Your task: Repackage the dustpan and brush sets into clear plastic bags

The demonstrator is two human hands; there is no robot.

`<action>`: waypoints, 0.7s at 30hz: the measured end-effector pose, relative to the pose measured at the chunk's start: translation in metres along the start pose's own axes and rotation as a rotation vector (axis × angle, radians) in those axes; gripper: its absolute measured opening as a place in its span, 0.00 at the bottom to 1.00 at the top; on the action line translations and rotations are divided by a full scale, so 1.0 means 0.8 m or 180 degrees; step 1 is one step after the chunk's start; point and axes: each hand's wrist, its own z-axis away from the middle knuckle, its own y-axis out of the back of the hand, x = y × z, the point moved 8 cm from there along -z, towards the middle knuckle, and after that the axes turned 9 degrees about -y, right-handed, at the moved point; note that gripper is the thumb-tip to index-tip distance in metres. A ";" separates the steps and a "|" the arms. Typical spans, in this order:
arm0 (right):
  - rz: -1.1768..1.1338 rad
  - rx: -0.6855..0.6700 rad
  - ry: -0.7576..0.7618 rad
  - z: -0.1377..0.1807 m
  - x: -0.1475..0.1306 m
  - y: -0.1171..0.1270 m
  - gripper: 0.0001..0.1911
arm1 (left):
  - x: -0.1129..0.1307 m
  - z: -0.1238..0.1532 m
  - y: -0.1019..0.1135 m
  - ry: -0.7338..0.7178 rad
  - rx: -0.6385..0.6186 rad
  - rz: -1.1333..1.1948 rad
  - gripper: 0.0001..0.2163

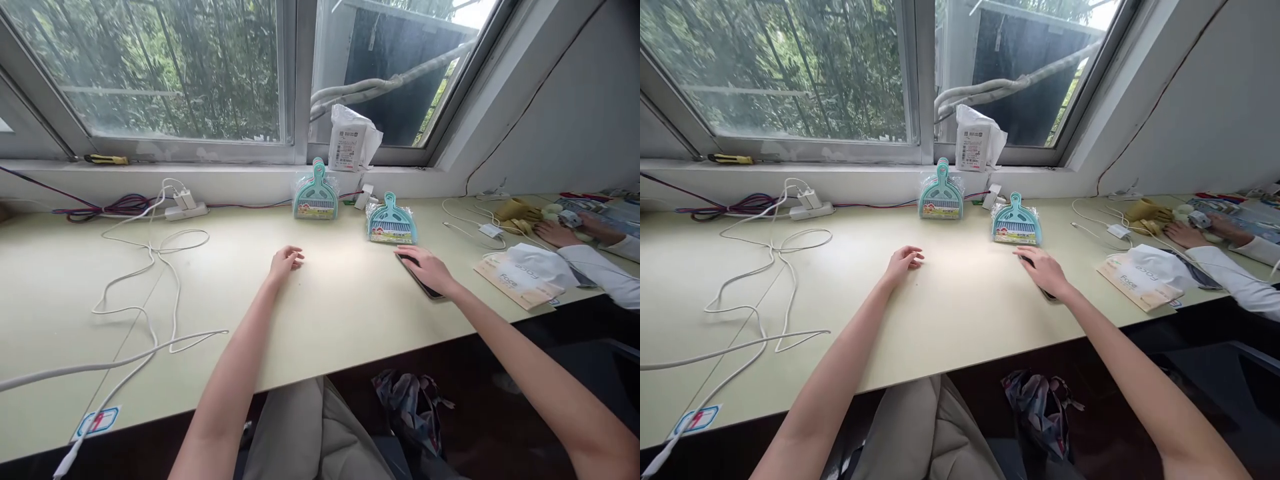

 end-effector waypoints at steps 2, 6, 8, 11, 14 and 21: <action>0.0393 0.0040 -0.0290 -0.054 0.016 -0.038 0.30 | 0.000 0.001 0.000 -0.0012 -0.0012 -0.0023 0.12; 0.0792 -0.0222 -0.0829 -0.138 0.057 -0.093 0.39 | 0.004 0.004 0.001 -0.0041 -0.0037 -0.0117 0.11; 0.0829 -0.0069 -0.0859 -0.166 0.066 -0.096 0.38 | 0.005 0.004 0.000 -0.0024 -0.0043 -0.0137 0.11; 0.0915 0.0277 -0.0827 -0.188 0.071 -0.087 0.36 | 0.007 0.004 0.000 0.0020 -0.0031 -0.0211 0.11; 0.1113 0.0570 -0.0808 -0.196 0.074 -0.075 0.33 | 0.009 0.003 0.000 0.0048 -0.0013 -0.0330 0.10; 0.1829 0.0784 -0.0280 -0.220 0.062 -0.071 0.35 | 0.010 0.003 -0.001 0.0118 -0.0003 -0.0392 0.11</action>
